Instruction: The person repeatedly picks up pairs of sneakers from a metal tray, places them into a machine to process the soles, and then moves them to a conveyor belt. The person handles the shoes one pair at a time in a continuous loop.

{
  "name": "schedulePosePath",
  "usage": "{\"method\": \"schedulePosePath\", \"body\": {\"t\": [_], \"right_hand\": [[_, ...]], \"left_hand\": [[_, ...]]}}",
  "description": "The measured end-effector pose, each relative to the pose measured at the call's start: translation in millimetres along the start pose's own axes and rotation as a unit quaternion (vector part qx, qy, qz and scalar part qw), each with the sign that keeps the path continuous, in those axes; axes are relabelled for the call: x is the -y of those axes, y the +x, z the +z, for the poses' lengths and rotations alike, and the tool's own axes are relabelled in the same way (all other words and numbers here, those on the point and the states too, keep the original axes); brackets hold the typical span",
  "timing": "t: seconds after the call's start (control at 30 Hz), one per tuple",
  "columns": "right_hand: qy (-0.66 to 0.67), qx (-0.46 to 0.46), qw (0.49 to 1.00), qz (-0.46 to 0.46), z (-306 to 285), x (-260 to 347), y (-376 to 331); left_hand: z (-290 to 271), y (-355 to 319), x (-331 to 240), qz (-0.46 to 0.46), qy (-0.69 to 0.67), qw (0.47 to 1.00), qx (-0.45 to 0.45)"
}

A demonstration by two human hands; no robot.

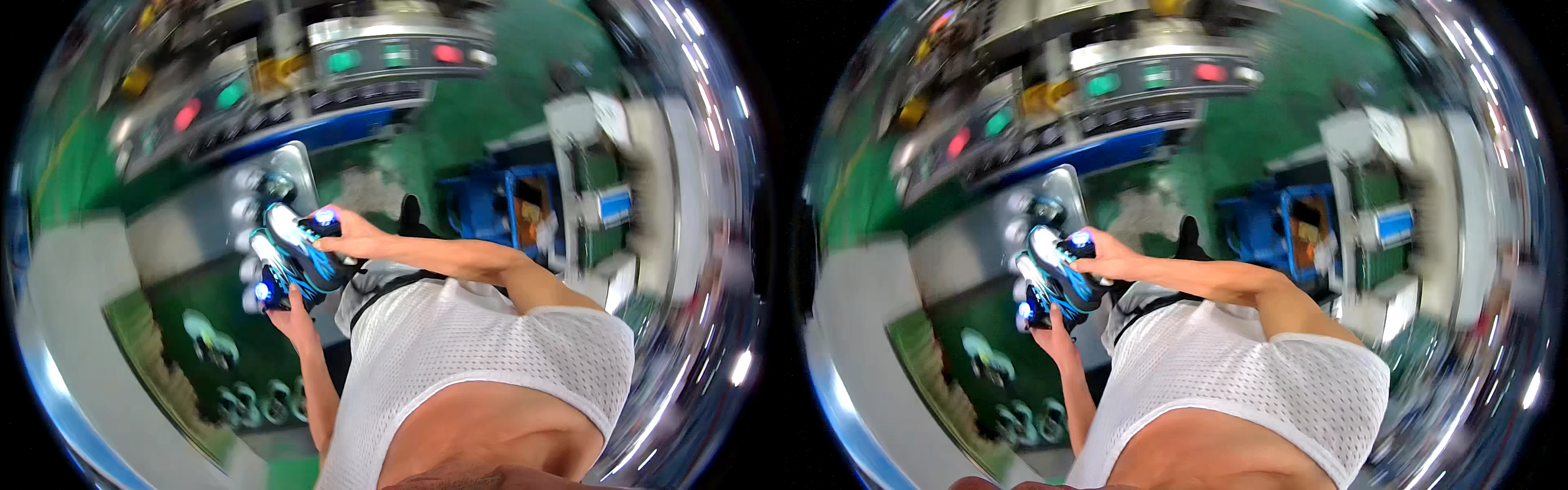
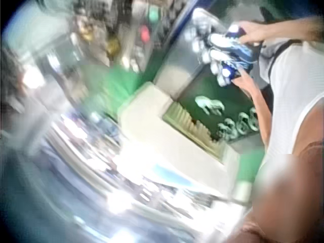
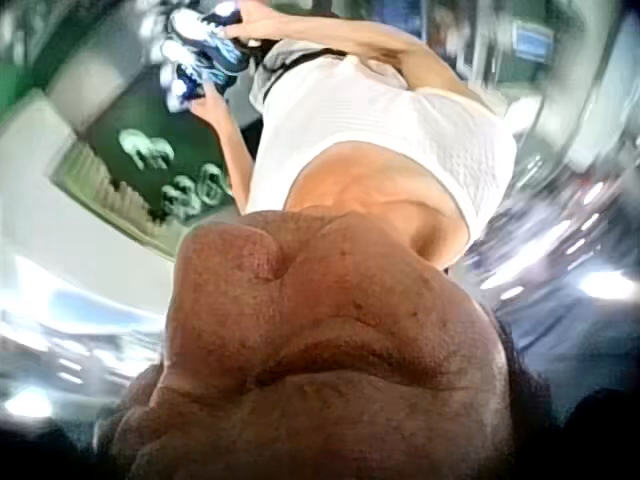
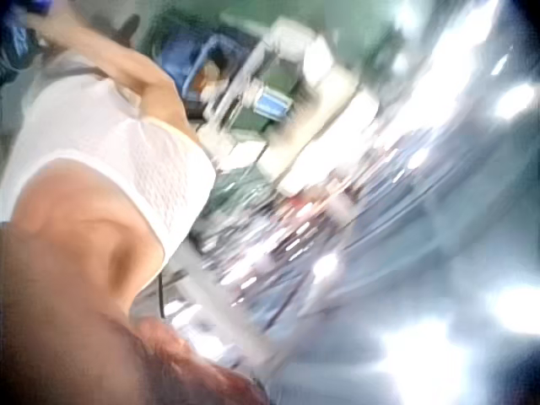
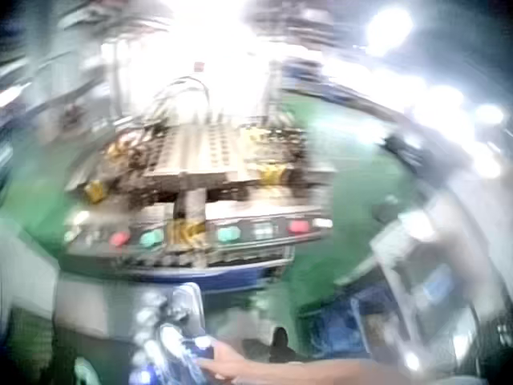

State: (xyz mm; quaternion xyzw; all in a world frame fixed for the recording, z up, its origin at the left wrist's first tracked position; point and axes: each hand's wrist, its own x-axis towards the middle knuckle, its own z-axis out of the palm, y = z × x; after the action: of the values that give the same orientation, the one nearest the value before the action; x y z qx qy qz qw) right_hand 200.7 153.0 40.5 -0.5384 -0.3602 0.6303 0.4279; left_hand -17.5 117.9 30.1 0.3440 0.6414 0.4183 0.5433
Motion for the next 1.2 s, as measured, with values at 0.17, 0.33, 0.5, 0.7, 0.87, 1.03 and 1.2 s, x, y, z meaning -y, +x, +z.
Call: {"method": "schedulePosePath", "body": {"t": [0.17, 0.33, 0.5, 0.7, 0.87, 1.03, 1.2], "right_hand": [[0.049, -0.280, 0.957, -0.057, -57, 17, -138], [0.108, -0.570, 0.810, -0.089, -103, -9, -264], [0.099, -0.790, 0.594, -0.118, -178, -7, -413], [-0.127, -0.875, 0.455, 0.109, -315, -62, -482], [-0.119, -0.877, 0.450, 0.121, -421, -117, -513], [-0.418, -0.839, 0.348, -0.007, -404, -55, -479], [-0.239, -0.635, 0.714, -0.175, -297, 24, -283]], "left_hand": [[73, -40, -22, 0.154, 0.152, 0.944, 0.250], [177, -98, -43, 0.132, 0.163, 0.845, 0.492], [352, -188, -53, 0.189, 0.150, 0.728, 0.641], [572, -282, 39, 0.430, 0.174, 0.589, 0.661], [645, -316, 79, 0.377, 0.177, 0.622, 0.664], [558, -259, 40, 0.367, 0.065, 0.579, 0.725], [349, -82, 10, 0.276, 0.297, 0.671, 0.621]]}}
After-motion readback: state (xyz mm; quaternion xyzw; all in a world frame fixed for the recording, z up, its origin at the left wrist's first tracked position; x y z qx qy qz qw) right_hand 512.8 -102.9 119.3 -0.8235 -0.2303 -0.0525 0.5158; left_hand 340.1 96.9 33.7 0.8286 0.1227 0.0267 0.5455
